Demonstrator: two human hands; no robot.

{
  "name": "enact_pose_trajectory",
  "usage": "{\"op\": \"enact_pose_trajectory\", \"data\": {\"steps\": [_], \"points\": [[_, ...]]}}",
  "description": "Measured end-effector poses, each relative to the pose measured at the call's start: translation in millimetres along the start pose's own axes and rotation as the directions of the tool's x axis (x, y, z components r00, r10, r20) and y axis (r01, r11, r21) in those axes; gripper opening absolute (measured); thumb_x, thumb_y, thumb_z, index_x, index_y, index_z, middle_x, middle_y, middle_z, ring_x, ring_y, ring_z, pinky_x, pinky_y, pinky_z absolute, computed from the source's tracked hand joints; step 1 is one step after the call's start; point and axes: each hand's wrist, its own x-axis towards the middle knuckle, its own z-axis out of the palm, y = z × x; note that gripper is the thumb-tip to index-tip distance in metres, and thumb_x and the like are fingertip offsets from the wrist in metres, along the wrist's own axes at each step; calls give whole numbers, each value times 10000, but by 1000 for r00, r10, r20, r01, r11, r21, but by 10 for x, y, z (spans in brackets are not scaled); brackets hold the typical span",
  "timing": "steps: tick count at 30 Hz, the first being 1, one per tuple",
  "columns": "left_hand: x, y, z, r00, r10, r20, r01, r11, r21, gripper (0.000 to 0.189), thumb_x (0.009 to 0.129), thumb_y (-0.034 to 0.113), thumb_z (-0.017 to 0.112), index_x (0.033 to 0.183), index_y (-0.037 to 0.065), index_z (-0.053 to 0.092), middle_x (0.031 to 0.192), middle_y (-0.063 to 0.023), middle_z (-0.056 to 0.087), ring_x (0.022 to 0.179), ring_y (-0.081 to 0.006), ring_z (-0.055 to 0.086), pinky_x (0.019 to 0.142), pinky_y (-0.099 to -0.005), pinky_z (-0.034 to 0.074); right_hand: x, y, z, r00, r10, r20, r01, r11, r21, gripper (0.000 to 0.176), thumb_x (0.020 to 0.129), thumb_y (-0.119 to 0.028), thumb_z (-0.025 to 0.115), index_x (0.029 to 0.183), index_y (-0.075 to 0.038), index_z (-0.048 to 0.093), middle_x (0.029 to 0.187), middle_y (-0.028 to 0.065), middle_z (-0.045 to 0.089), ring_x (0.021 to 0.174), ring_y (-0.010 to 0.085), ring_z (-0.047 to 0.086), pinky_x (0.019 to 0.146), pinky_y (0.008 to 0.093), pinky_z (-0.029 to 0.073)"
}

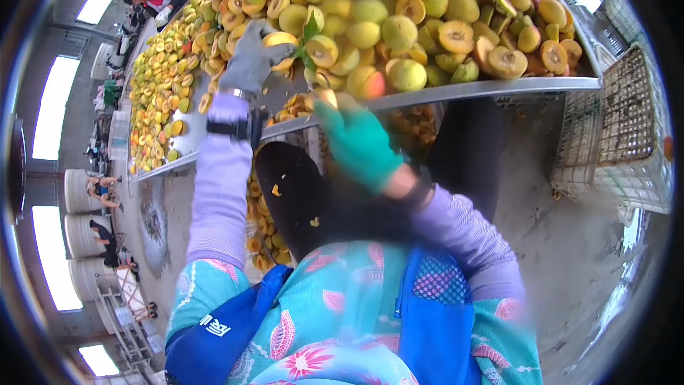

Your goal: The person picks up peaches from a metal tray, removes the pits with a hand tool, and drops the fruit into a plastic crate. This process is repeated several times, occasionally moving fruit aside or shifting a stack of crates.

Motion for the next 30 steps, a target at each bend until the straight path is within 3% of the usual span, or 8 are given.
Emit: {"op": "enact_pose_trajectory", "data": {"steps": [3,9,10,13,14,17,26,30], "points": [[-771,-44,238,995,-75,-71,5,723,-691,323,839,147,634,1106,-10,542,987,-127,604,848,-192,626,751,-321,534,24,-71,118,993,-82,80,106,923,-371,348,957,-357,486,896,-15,503,578,111,572,503,281,580,492,402,456],[-1166,-152,534,831,423,-362,-469,882,-46,222,840,47,586,1057,14,618,1031,-109,615,904,-246,621,800,-339,510,-47,228,198,991,-108,82,136,807,-575,399,951,-378,474,907,16,515,687,216,612,675,400,613,594,467,468],[-1222,-21,546,945,140,-295,-281,806,-520,234,856,54,556,1081,18,609,1035,-126,618,902,-266,616,798,-329,502,-87,217,191,992,-96,77,122,840,-528,398,951,-375,474,910,18,516,704,220,614,692,400,614,604,463,468],[-1226,-91,608,806,439,-397,-435,894,106,206,882,73,533,1064,12,607,1016,-97,617,886,-228,613,795,-314,494,-163,181,215,996,-67,65,88,907,-412,398,953,-369,475,919,25,522,738,224,616,709,381,613,623,447,466],[-1229,-85,646,767,444,-464,-461,883,83,186,902,115,543,1040,4,601,966,-89,615,846,-195,602,762,-302,489,-169,210,232,996,-57,65,78,914,-397,400,955,-368,477,923,28,526,738,221,614,693,364,610,623,436,464],[-1289,60,745,905,-31,-425,-307,644,-701,188,927,163,545,999,-3,596,909,-73,611,809,-160,588,736,-282,481,-165,311,308,997,-29,76,48,966,-254,407,958,-371,482,917,30,542,715,175,602,652,269,580,612,392,454],[-1338,239,853,902,-111,-416,-324,462,-826,201,972,214,506,997,17,544,745,-67,592,637,-122,540,570,-246,464,-179,371,345,992,109,71,-107,994,-38,423,968,-405,444,924,-2,564,657,58,527,620,116,527,554,311,454],[-1314,283,858,899,-117,-422,-327,461,-825,208,976,221,504,987,20,555,765,-54,590,640,-103,527,565,-242,457,-190,436,382,995,-67,-68,53,979,-197,418,964,-392,452,967,14,552,752,213,586,700,337,588,620,413,470]]}}
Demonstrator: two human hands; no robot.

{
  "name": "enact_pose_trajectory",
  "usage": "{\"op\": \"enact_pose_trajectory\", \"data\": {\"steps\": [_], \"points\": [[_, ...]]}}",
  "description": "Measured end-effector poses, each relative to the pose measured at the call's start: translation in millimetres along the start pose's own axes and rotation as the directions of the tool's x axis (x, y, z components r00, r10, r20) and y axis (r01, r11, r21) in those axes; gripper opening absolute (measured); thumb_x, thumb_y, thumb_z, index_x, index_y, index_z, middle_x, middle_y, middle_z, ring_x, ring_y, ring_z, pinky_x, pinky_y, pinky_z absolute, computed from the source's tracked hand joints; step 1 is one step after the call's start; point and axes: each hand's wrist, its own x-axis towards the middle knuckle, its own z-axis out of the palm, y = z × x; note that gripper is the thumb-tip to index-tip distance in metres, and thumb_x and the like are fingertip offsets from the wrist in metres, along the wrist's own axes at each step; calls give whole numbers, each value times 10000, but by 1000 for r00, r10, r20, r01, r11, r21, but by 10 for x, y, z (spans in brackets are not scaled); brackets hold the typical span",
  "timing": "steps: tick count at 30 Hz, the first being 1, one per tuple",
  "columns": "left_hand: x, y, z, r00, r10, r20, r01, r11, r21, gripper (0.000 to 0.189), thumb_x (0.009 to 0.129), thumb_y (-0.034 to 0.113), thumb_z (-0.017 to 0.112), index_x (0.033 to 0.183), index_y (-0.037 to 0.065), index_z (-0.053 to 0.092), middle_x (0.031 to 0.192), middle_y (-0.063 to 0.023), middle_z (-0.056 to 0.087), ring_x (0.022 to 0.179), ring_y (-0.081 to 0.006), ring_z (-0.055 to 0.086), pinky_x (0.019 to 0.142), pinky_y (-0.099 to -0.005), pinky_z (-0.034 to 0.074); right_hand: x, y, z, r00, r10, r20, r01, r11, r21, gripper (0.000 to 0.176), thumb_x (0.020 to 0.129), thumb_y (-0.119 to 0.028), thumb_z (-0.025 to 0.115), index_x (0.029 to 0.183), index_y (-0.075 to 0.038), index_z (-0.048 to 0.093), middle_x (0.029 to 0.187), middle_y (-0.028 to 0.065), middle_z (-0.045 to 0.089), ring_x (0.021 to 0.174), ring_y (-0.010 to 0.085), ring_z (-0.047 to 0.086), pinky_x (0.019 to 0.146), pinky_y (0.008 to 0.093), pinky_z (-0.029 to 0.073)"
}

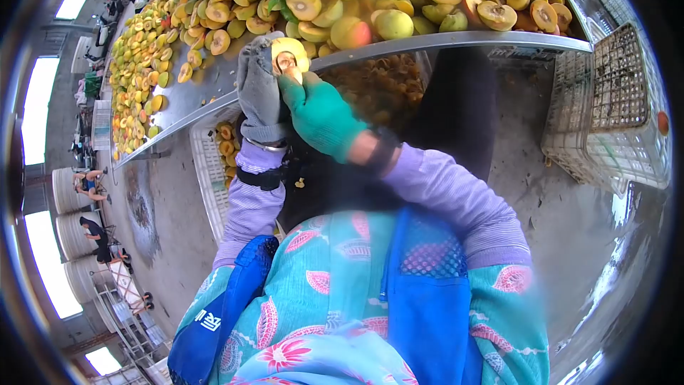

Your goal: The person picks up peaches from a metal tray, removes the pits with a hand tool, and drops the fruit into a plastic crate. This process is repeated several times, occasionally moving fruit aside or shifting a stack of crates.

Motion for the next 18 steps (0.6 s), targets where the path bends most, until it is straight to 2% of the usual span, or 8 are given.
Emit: {"op": "enact_pose_trajectory", "data": {"steps": [4,8,10,13,14,16,17,18], "points": [[46,58,28,998,48,-38,-45,997,66,209,977,231,509,989,27,556,792,-35,578,687,-80,521,608,-224,451,-12,-96,73,996,39,-85,-38,999,6,405,964,-362,457,988,33,538,877,321,583,855,498,558,695,490,455],[28,-32,-61,940,332,80,-339,874,347,229,979,251,503,1011,26,538,824,-39,565,706,-84,512,614,-231,437,-60,-121,81,994,84,-74,-79,995,63,389,965,-356,466,997,24,544,816,267,602,795,401,606,684,456,463],[-16,16,-41,969,235,78,-248,929,275,229,979,244,497,1022,24,539,859,-55,563,744,-103,520,656,-253,447,-89,-159,59,998,15,-58,-10,996,93,373,966,-354,466,990,8,557,782,239,600,745,341,614,664,433,466],[-13,-206,-195,956,283,74,-290,879,380,146,956,197,526,980,53,539,855,-53,560,760,-126,534,674,-276,461,-72,-532,-250,844,442,303,-487,869,90,328,978,-336,457,975,-35,587,761,156,605,706,239,589,630,392,460],[18,-347,-274,942,330,68,-324,832,450,107,945,174,542,957,68,539,844,-49,558,758,-132,539,672,-283,465,-37,-252,-248,961,46,273,-76,992,98,305,986,-314,445,978,-47,591,764,116,607,700,221,580,627,383,463],[22,97,-135,943,-257,213,265,964,-10,111,952,201,514,943,94,541,847,-34,562,761,-127,533,696,-281,459,30,-115,-427,922,-153,356,250,937,-243,310,996,-293,427,1064,-31,578,849,91,613,773,195,582,706,350,484],[101,102,-178,927,-222,301,246,968,-46,160,941,186,528,941,40,596,887,-16,582,756,-112,538,648,-277,467,63,-47,-520,885,-251,392,404,832,-381,320,1000,-283,418,1107,-23,571,892,78,617,810,183,583,745,333,495],[242,-429,-422,987,-41,154,-7,953,303,163,945,164,491,956,37,593,904,-12,587,759,-110,527,669,-269,463,-2,-168,-332,950,-150,275,202,964,-172,361,998,-313,416,1126,-9,561,912,97,617,820,184,588,760,314,497]]}}
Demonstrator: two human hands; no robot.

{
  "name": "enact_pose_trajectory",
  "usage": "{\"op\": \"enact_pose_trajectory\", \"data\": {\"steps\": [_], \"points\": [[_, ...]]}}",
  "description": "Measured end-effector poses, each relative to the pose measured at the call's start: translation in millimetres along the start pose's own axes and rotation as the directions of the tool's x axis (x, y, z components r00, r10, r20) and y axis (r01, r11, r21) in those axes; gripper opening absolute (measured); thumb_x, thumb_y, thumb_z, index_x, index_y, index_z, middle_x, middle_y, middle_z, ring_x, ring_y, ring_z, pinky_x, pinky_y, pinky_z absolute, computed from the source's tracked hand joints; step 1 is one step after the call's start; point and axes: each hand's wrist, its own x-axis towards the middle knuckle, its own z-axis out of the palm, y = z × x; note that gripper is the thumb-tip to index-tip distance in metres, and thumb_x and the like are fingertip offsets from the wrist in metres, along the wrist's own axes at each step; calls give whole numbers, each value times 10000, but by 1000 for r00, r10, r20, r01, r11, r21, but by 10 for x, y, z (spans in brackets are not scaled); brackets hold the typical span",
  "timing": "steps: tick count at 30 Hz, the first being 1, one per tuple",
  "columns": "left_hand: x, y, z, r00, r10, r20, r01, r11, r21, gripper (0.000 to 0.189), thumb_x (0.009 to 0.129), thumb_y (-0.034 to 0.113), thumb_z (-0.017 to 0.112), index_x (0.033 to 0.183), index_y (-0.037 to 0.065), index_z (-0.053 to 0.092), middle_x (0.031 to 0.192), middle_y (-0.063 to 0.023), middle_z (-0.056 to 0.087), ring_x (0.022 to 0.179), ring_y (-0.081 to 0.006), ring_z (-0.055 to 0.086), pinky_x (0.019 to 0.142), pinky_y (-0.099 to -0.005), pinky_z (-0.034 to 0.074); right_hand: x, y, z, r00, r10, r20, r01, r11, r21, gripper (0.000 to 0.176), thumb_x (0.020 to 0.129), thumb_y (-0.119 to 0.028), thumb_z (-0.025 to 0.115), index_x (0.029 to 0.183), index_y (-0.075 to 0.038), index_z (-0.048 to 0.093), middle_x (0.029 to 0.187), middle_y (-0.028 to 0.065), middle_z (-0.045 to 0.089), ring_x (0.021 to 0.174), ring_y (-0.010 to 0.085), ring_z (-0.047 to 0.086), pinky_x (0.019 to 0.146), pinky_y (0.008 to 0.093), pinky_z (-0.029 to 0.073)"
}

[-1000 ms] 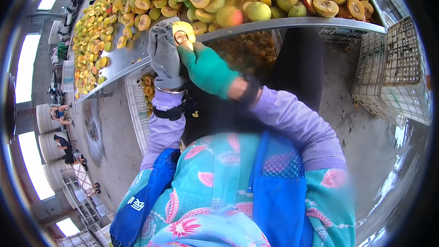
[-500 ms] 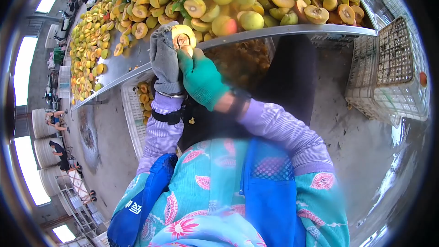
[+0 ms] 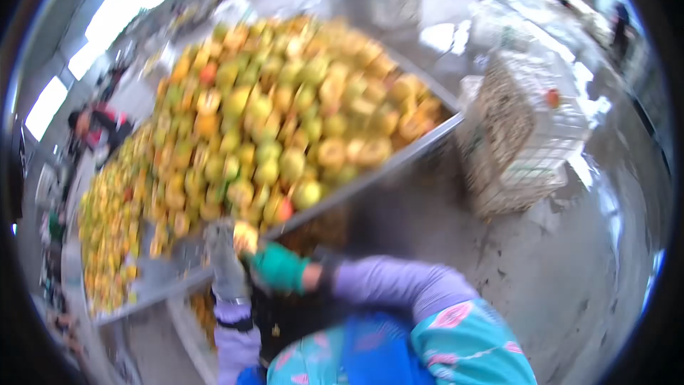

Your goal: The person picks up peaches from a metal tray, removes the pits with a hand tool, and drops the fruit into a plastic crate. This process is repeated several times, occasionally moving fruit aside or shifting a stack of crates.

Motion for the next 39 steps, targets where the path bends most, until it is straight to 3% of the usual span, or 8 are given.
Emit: {"op": "enact_pose_trajectory", "data": {"steps": [3,10,19,25,27,29,33,39], "points": [[42,517,275,988,-129,-89,112,979,-173,200,910,170,531,952,26,662,869,-12,626,755,-105,539,702,-271,452,130,-303,36,794,521,313,-596,567,568,444,971,-465,411,982,-48,563,697,76,593,542,160,551,501,296,468],[296,711,233,841,-251,480,394,892,-223,333,936,332,543,948,7,617,820,-87,639,632,-177,615,579,-276,510,90,-446,-23,862,147,484,-487,-20,873,359,966,-477,414,797,-167,479,494,-58,397,351,79,372,325,258,313],[-147,524,102,957,-271,104,289,857,-427,326,943,338,507,1045,49,615,936,-83,633,843,-184,606,693,-304,526,-88,-583,-52,819,64,570,-559,-130,819,424,954,-524,419,742,-161,473,534,-39,413,428,119,392,425,278,334],[-369,696,-646,752,-659,-4,144,169,-975,423,918,434,505,1105,63,582,961,-105,635,796,-277,638,600,-353,543,-100,-497,137,609,-288,739,-791,-145,595,396,978,-521,346,853,-179,503,552,-73,386,460,92,377,469,258,316],[-479,603,-1273,879,-477,2,477,879,-11,352,908,352,538,1084,53,601,954,-95,637,836,-248,644,673,-343,542,-25,-200,47,664,10,747,-742,-108,661,409,978,-516,347,843,-167,512,550,-73,384,459,80,380,456,249,308],[-365,369,-1896,907,-388,163,50,484,874,309,898,303,558,1056,46,623,933,-76,639,860,-214,648,732,-320,531,-34,396,-32,599,267,755,-730,-206,652,413,979,-502,359,847,-145,520,570,-61,408,457,92,386,453,275,336],[573,-172,-2622,969,-213,-124,241,713,659,312,798,315,621,994,81,684,910,-158,674,901,-298,653,783,-406,499,10,329,13,542,321,777,-774,-170,610,405,971,-505,379,875,-137,520,581,-37,421,450,101,398,443,279,347],[1924,-1431,-3039,961,59,-270,266,67,962,428,740,339,688,1064,61,663,999,-163,672,974,-347,627,860,-395,495,135,313,-73,659,565,497,-723,291,627,428,946,-543,417,917,-129,522,588,-5,459,460,129,447,434,279,390]]}}
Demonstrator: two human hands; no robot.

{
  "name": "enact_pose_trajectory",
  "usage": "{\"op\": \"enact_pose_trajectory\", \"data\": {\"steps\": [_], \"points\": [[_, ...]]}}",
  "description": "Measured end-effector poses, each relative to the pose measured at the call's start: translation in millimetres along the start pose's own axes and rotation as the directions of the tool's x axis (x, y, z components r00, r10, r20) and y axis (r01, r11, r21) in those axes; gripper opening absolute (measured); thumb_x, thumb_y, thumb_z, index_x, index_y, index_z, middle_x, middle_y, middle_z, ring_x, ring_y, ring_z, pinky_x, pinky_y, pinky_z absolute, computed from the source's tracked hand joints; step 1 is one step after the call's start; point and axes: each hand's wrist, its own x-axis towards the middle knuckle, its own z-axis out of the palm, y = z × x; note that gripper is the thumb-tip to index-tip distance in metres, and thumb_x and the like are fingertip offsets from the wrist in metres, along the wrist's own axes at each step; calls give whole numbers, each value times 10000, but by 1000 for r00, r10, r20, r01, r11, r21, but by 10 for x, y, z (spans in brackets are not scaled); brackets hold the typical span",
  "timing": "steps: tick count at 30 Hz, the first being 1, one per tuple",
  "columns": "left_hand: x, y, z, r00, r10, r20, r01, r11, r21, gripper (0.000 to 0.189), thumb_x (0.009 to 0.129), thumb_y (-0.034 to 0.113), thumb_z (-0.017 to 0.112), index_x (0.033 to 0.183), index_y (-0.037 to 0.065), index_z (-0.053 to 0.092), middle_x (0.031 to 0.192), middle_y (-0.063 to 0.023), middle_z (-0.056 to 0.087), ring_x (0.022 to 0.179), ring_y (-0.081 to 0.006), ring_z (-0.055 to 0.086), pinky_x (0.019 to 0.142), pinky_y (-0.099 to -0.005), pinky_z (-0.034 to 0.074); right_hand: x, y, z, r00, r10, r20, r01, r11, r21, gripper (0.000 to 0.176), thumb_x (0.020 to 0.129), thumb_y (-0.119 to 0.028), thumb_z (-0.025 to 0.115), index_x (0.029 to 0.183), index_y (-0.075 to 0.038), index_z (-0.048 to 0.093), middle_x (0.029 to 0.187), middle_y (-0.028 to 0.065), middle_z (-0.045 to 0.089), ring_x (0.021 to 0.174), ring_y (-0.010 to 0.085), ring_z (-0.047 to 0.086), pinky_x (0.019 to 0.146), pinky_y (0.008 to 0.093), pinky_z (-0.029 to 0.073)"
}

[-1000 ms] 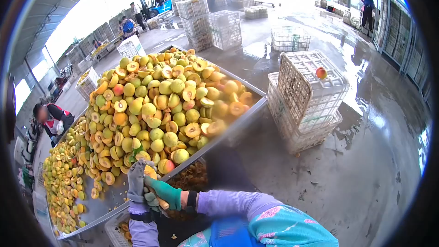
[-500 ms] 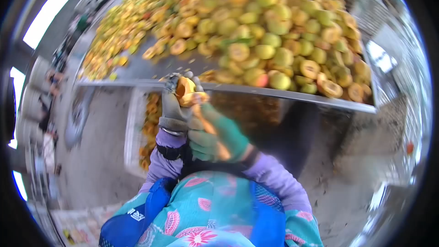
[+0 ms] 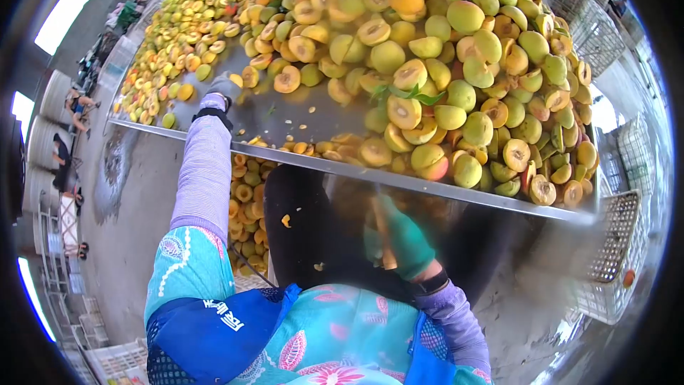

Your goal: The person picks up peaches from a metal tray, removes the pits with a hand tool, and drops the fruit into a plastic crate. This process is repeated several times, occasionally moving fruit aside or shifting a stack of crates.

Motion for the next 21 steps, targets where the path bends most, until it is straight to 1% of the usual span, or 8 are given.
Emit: {"op": "enact_pose_trajectory", "data": {"steps": [2,3,6,8,10,14,18,21], "points": [[-7,184,-539,825,11,566,-34,999,30,522,707,351,729,1126,55,631,1002,-172,664,984,-378,616,885,-408,488,13,9,10,992,-70,-108,42,970,-241,431,942,-545,426,908,-126,519,596,0,476,459,130,453,426,270,387],[-121,218,-633,807,55,588,-30,998,-52,571,694,285,763,1182,46,588,965,-155,667,904,-327,651,826,-370,517,-19,-150,233,995,-55,-87,27,957,-289,443,938,-551,432,885,-117,508,595,3,475,441,131,445,409,256,372],[-610,472,-955,809,12,587,432,666,-608,469,737,152,735,1169,56,580,946,-120,664,830,-213,651,758,-299,530,276,-186,459,901,-430,64,380,706,-598,296,951,-359,499,859,-78,509,611,45,505,462,187,460,439,290,384],[-1051,814,-1387,836,72,545,492,345,-799,322,774,29,671,1089,59,610,930,-77,648,796,-121,622,709,-241,527,505,-191,627,732,-641,231,528,318,-788,193,923,-234,546,879,-47,525,603,156,532,545,396,519,534,402,445],[-1470,1118,-1537,871,193,451,464,-26,-886,268,797,10,635,1063,43,614,934,-79,652,809,-137,635,724,-255,534,569,-256,879,764,-615,192,453,301,-839,282,926,-308,536,923,-25,541,704,208,604,694,402,604,610,465,463],[-2038,1666,-1688,944,304,-128,-221,297,-929,256,809,12,619,1064,17,611,959,-83,657,847,-163,649,736,-272,542,557,-204,977,748,-644,159,312,131,-941,366,942,-368,479,972,-10,548,798,248,628,779,432,612,668,521,461],[-2278,2056,-1888,973,164,163,194,-192,-962,212,866,54,586,1070,-2,603,952,-92,657,839,-177,652,721,-285,540,461,-77,777,699,-697,159,343,132,-930,376,947,-364,469,991,2,545,780,235,613,732,400,605,646,481,465],[-2384,2205,-1876,973,56,226,232,-316,-920,220,951,176,538,1023,-13,625,878,-91,658,766,-160,629,660,-268,526,331,3,773,693,-714,105,404,264,-876,349,946,-338,481,981,3,550,715,186,602,669,326,613,602,423,472]]}}
